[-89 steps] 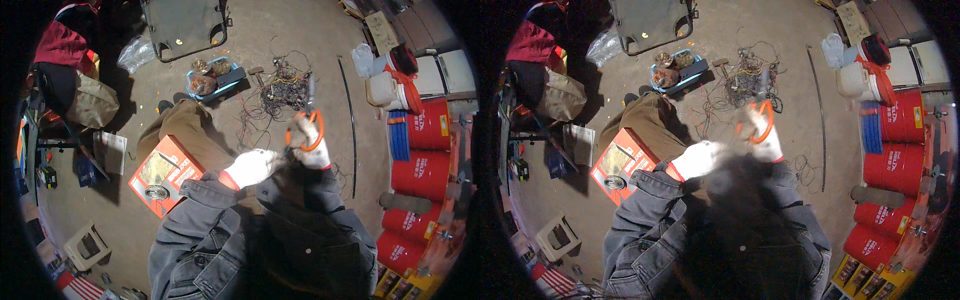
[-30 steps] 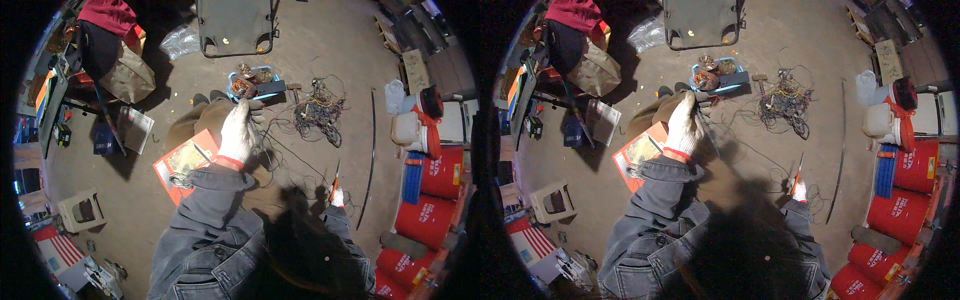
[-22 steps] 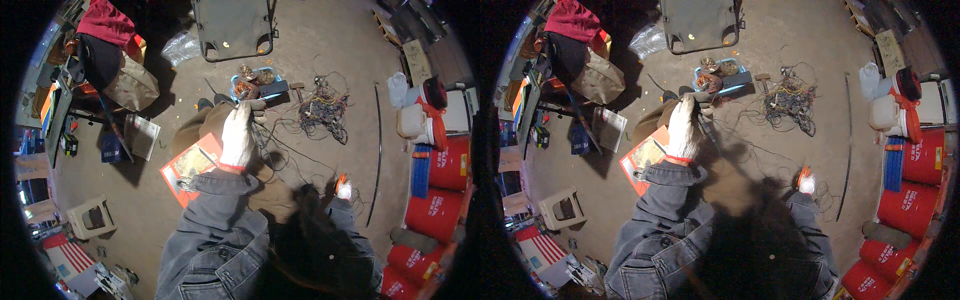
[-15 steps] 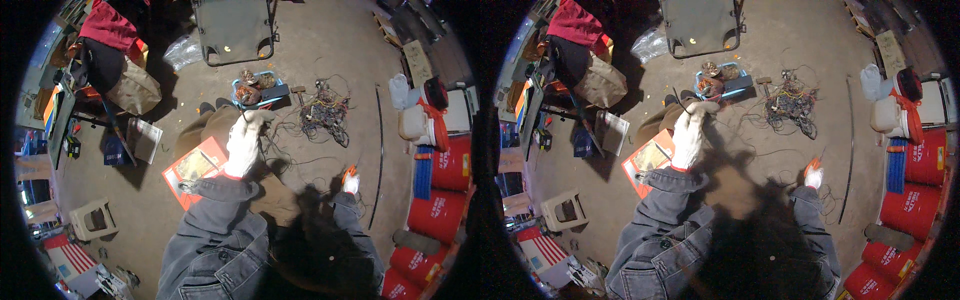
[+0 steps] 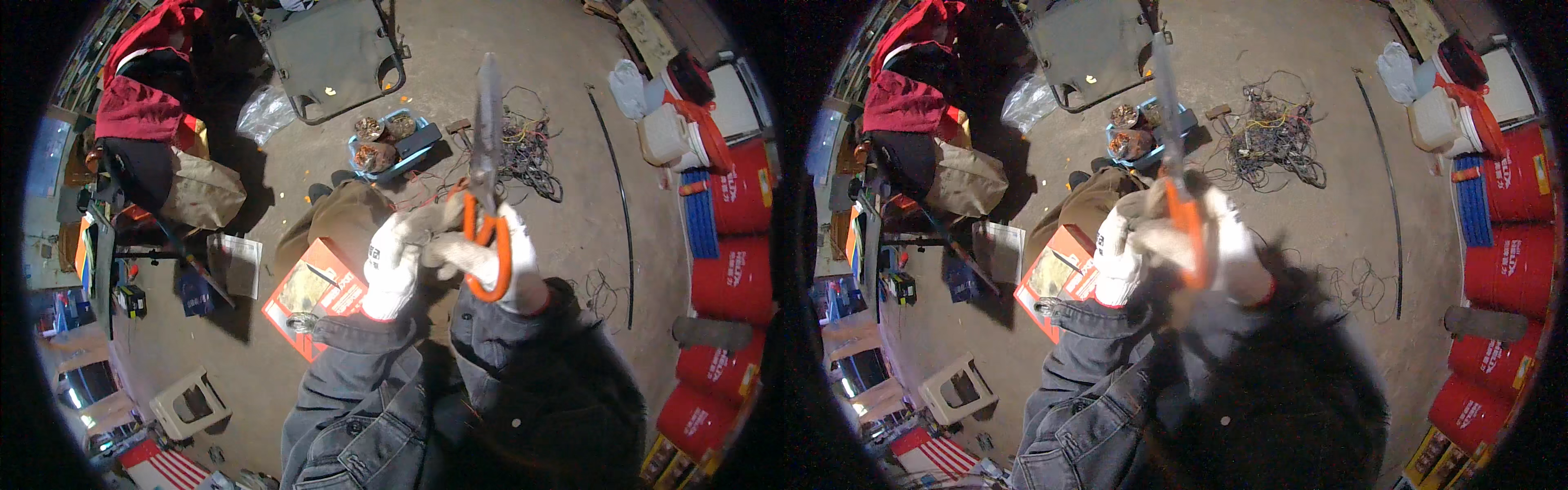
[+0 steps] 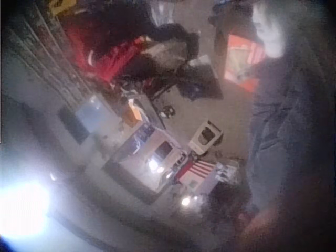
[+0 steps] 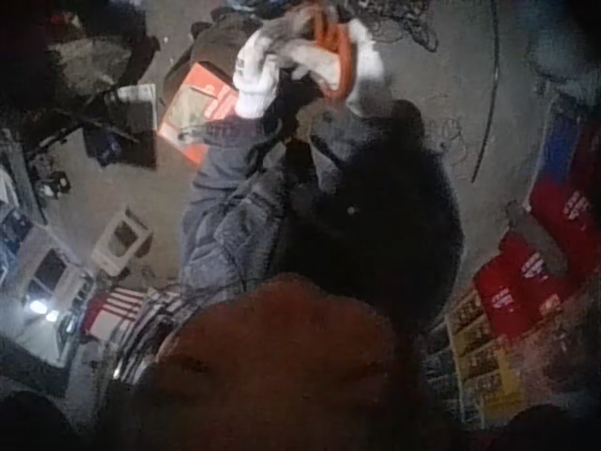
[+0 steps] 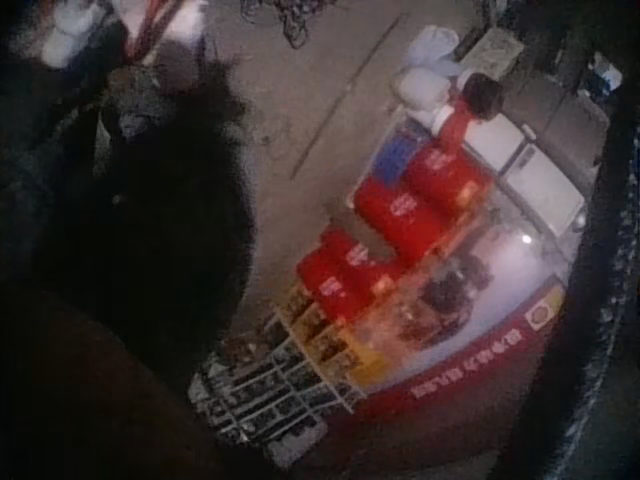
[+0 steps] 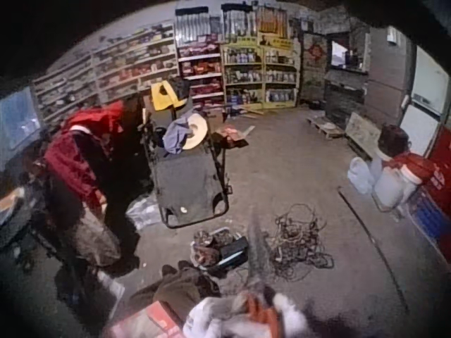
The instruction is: The person sits on the floor and uses shears to cut multiple wires from a tangled bundle. They repeatedly pick up wire sections, cut them, and place the cut pieces back onto the floor.
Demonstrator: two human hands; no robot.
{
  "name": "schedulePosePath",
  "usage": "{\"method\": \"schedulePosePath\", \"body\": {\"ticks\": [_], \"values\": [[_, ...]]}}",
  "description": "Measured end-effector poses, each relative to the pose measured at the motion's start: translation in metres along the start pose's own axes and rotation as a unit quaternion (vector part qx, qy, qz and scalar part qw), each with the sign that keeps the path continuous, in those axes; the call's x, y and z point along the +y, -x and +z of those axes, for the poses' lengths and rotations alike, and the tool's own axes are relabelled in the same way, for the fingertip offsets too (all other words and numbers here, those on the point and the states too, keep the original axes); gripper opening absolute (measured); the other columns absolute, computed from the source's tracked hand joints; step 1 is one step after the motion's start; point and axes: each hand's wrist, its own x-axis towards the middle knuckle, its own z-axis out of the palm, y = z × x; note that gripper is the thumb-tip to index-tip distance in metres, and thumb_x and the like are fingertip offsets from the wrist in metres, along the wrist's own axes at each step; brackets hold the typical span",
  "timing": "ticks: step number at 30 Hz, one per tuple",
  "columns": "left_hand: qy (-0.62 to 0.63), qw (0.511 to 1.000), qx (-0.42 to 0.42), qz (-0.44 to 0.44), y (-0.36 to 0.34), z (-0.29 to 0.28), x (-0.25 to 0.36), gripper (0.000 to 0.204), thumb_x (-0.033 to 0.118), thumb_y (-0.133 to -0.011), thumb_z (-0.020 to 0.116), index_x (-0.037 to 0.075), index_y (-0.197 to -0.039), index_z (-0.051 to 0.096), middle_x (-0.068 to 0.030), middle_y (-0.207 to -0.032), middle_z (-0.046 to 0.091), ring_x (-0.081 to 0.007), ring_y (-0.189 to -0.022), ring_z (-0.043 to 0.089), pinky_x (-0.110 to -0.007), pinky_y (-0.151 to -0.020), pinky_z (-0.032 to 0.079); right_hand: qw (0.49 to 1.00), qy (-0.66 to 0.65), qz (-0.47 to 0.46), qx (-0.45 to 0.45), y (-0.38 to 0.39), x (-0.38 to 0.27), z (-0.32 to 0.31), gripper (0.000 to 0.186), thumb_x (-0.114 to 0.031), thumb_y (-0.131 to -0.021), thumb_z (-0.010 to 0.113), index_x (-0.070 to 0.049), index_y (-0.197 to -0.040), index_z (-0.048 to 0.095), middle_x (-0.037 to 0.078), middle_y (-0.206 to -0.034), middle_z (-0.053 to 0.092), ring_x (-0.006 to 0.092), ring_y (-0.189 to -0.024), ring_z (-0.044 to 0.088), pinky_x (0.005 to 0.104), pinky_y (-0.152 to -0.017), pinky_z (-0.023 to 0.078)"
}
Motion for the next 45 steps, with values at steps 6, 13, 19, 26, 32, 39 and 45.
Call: {"method": "schedulePosePath", "body": {"ticks": [6,13,19,26,32,39,45], "values": [[0.012,0.997,-0.04,0.071,-0.001,-0.001,0.006,0.033,0.023,-0.085,0.063,-0.001,-0.108,0.062,-0.0108,-0.09,0.06,-0.0238,-0.08,0.061,-0.032,-0.071,0.048,0.993,0.06,-0.095,-0.021,-0.002,0.021,0.026,0.027,0.004,-0.083,0.066,0.006,-0.109,0.059,0.011,-0.096,0.069,0.016,-0.086,0.068,0.0255,-0.074,0.055],[-0.091,0.992,-0.021,0.082,0.003,-0.002,-0.005,0.033,0.023,-0.08,0.063,0.001,-0.104,0.064,-0.0118,-0.097,0.058,-0.028,-0.084,0.059,-0.034,-0.073,0.048,0.983,0.153,0.005,-0.099,-0.005,0.068,0.021,0.033,-0.006,-0.095,0.05,0.003,-0.127,0.047,0.016,-0.123,0.059,0.0189,-0.115,0.057,0.0325,-0.1,0.045],[-0.131,0.98,-0.03,0.145,0.003,-0.003,-0.014,0.033,0.024,-0.081,0.062,0.0,-0.105,0.063,-0.0124,-0.1,0.058,-0.0286,-0.086,0.059,-0.034,-0.074,0.048,0.982,0.038,0.107,-0.149,-0.005,0.062,0.015,0.042,-0.024,-0.1,0.044,0.004,-0.132,0.041,0.022,-0.136,0.047,0.0264,-0.129,0.044,0.0379,-0.113,0.03],[-0.121,0.984,-0.029,0.128,0.006,-0.003,-0.013,0.035,0.025,-0.084,0.059,0.0,-0.109,0.06,-0.0127,-0.103,0.058,-0.0279,-0.088,0.059,-0.034,-0.077,0.049,0.956,0.231,-0.046,-0.173,-0.007,0.075,0.006,0.036,-0.019,-0.097,0.052,0.002,-0.125,0.045,0.016,-0.128,0.052,0.0176,-0.12,0.049,0.0315,-0.106,0.037],[-0.12,0.985,-0.028,0.122,0.007,-0.002,-0.014,0.037,0.026,-0.086,0.057,-0.001,-0.112,0.058,-0.013,-0.107,0.058,-0.0273,-0.091,0.059,-0.034,-0.078,0.049,0.946,0.272,-0.069,-0.16,-0.007,0.098,-0.005,0.028,-0.016,-0.093,0.058,0.0,-0.116,0.051,0.011,-0.119,0.058,0.0134,-0.109,0.055,0.0284,-0.097,0.043],[-0.111,0.989,-0.032,0.089,0.015,-0.007,-0.014,0.039,0.027,-0.088,0.054,-0.001,-0.115,0.056,-0.0134,-0.11,0.058,-0.0266,-0.094,0.06,-0.034,-0.081,0.049,0.928,0.338,-0.135,-0.084,-0.005,0.086,0.017,0.029,-0.024,-0.09,0.056,-0.001,-0.106,0.058,0.018,-0.103,0.062,0.0276,-0.097,0.059,0.0375,-0.089,0.045],[-0.077,0.995,-0.066,0.002,0.027,-0.013,-0.011,0.041,0.028,-0.09,0.052,-0.002,-0.119,0.054,-0.0137,-0.114,0.058,-0.026,-0.096,0.06,-0.034,-0.082,0.05,0.919,0.339,-0.174,-0.1,-0.015,0.089,0.019,0.036,-0.027,-0.092,0.056,0.001,-0.113,0.051,0.017,-0.101,0.058,0.0271,-0.098,0.057,0.0349,-0.09,0.044]]}}
